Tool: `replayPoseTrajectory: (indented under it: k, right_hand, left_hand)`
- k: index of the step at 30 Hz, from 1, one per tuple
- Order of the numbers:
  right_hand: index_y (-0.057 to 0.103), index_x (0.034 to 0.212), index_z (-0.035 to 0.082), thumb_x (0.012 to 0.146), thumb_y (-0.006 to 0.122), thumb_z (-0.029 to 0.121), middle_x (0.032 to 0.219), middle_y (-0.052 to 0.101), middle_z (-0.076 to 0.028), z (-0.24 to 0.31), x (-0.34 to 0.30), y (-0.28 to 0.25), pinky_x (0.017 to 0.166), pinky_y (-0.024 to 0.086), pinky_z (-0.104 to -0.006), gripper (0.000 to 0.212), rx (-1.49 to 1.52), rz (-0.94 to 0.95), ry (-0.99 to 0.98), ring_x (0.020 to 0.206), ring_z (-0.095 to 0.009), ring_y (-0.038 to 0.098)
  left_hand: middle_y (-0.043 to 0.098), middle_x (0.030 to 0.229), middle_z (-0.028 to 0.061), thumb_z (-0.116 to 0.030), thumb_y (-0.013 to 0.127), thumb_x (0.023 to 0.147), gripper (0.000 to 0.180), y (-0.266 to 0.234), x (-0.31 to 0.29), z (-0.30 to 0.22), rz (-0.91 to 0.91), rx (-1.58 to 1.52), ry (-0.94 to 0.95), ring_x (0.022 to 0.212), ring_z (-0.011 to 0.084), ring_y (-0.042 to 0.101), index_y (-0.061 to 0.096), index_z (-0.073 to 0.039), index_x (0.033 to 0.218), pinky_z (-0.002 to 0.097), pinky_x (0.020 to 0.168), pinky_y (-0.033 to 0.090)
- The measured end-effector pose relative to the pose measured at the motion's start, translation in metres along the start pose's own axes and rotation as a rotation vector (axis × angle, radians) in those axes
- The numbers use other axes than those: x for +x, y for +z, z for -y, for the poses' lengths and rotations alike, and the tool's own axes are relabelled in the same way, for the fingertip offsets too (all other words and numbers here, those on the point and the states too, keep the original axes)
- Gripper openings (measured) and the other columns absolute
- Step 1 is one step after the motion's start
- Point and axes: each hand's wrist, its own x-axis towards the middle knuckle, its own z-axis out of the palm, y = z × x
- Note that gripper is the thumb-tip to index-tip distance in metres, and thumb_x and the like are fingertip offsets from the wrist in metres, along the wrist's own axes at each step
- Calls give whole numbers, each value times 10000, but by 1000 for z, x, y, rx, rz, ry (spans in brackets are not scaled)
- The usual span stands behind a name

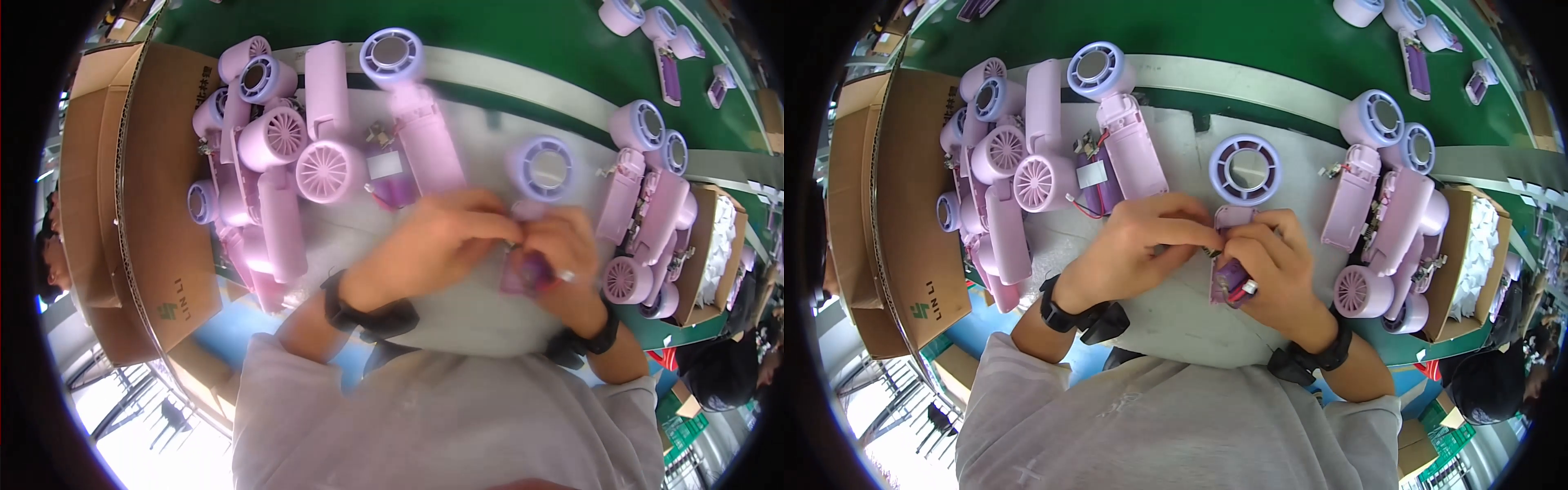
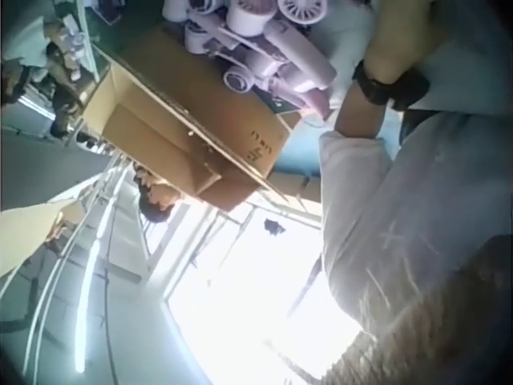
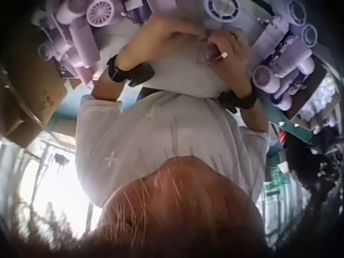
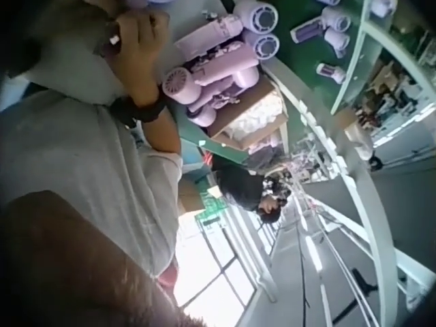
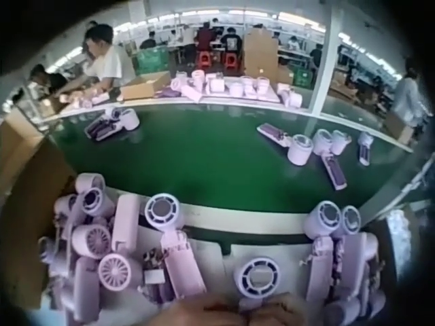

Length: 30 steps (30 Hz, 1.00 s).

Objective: The person assembles handheld fans by inserting a circuit board and a battery into the handle before placing it on a conveyor belt. This process is repeated by retrieving more components from the workspace and a nearby box.

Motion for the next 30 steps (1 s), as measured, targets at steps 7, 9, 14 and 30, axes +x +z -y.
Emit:
replayPoseTrajectory:
  k: [7,9,14,30]
  right_hand:
    - [602,829,64,557,761,6,825,638,-55,-2,-2,1,680,473,-372,320,31,19,-27,818,-276,567]
    - [604,830,62,545,766,16,822,640,-61,-1,-2,4,684,475,-381,331,16,43,-47,823,-272,575]
    - [600,852,46,519,772,24,840,643,-78,-2,-2,4,714,485,-414,375,-63,77,-94,846,-297,583]
    - [620,878,34,751,823,103,769,618,-50,-8,-13,10,543,423,-239,249,343,-255,266,593,-100,535]
  left_hand:
    - [652,948,105,100,671,736,289,5,-3,1,15,57,-40,759,227,646,720,-62,971,313,634,521]
    - [650,948,104,97,672,733,297,3,-5,0,24,83,-27,760,221,647,710,-58,983,312,636,520]
    - [637,949,90,73,682,735,316,2,-1,-3,114,92,-83,760,187,647,656,-47,1026,305,636,517]
    - [643,981,37,59,656,825,216,-6,-3,14,155,-164,-221,869,91,615,641,-6,1030,272,770,532]
